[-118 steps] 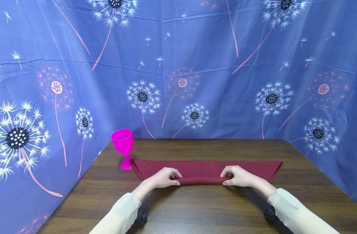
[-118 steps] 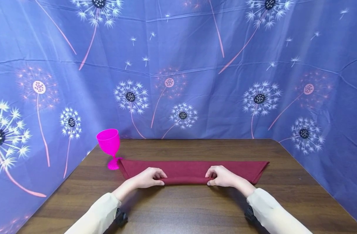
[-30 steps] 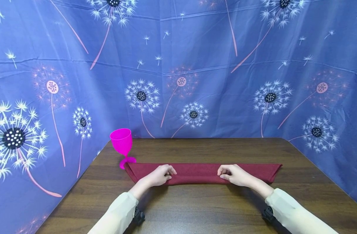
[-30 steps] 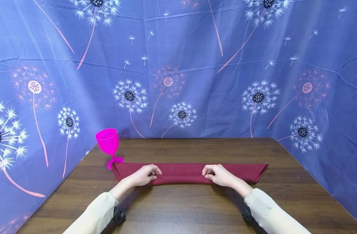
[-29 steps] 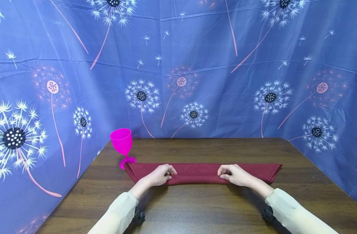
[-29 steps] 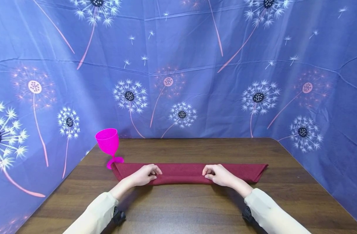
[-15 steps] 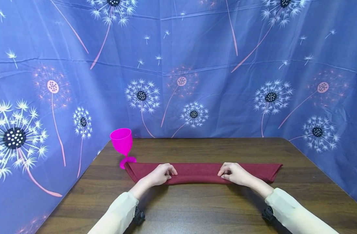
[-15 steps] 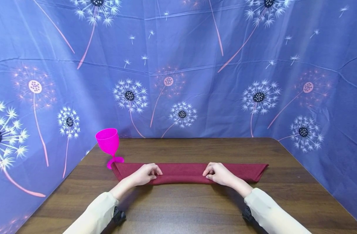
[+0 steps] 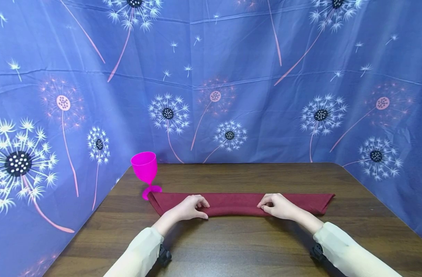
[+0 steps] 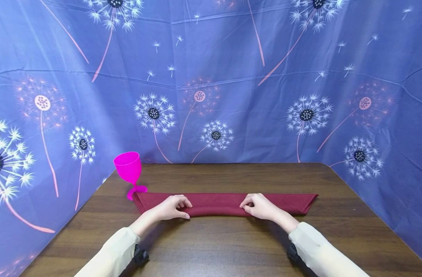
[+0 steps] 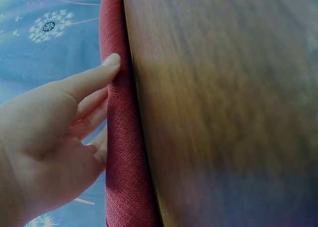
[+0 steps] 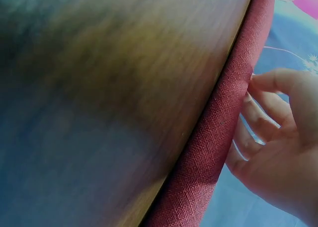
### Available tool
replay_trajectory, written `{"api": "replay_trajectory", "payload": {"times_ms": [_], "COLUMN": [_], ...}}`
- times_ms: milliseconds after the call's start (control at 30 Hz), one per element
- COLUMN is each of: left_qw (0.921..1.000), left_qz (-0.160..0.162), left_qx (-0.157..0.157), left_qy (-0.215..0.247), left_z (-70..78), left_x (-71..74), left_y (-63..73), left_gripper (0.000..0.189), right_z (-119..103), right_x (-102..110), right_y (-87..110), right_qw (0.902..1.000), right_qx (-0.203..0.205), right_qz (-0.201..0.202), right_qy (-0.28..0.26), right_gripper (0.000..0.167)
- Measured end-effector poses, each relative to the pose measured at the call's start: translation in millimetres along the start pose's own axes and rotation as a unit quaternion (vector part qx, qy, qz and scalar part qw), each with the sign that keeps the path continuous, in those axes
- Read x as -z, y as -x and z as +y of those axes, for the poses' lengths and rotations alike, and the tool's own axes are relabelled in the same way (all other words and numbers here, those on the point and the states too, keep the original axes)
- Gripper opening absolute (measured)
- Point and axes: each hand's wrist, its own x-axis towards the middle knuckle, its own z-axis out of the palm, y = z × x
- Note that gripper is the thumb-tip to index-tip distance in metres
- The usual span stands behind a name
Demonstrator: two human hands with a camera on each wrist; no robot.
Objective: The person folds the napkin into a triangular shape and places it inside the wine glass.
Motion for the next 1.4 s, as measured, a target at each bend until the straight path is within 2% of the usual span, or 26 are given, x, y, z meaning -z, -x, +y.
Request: {"api": "replay_trajectory", "payload": {"times_ms": [133, 200, 367, 533, 900, 1233, 1400], "left_qw": [0.9999, 0.9999, 0.9999, 0.9996, 0.9999, 0.9998, 0.9996], "left_qz": [-0.011, -0.014, -0.013, -0.009, -0.006, -0.006, -0.005], "left_qx": [0.002, 0.001, -0.005, -0.014, -0.01, 0.02, 0.029], "left_qy": [-0.002, -0.003, -0.01, -0.023, -0.007, -0.003, 0.001], "left_z": [-0.4, -0.4, -0.4, -1.7, -1.9, 0.5, 1.2], "left_x": [0.7, 0.9, 0.5, -0.4, -0.9, -0.5, -0.4], "left_y": [1.4, 1.7, 1.4, 0.9, 1.3, 1.1, 0.9], "left_gripper": [0.03, 0.031, 0.028, 0.023, 0.016, 0.013, 0.012], "right_z": [0.5, 0.9, 1.9, 1.3, 0.1, -3.5, -4.8], "right_x": [-2.9, -3.5, -2.4, -1.3, -0.8, -0.2, 0.8], "right_y": [0.9, 1.2, 1.1, -0.2, 1.2, 0.3, -0.8], "right_qw": [0.9999, 1.0, 0.9997, 0.9989, 0.9996, 0.9995, 0.9995], "right_qx": [0.009, 0.008, -0.013, -0.034, -0.014, -0.014, -0.011], "right_qz": [0.004, 0.002, -0.016, -0.03, -0.025, -0.029, -0.029], "right_qy": [0.004, -0.001, -0.009, -0.01, 0.0, -0.005, 0.009], "right_gripper": [0.01, 0.012, 0.024, 0.025, 0.019, 0.018, 0.016]}}
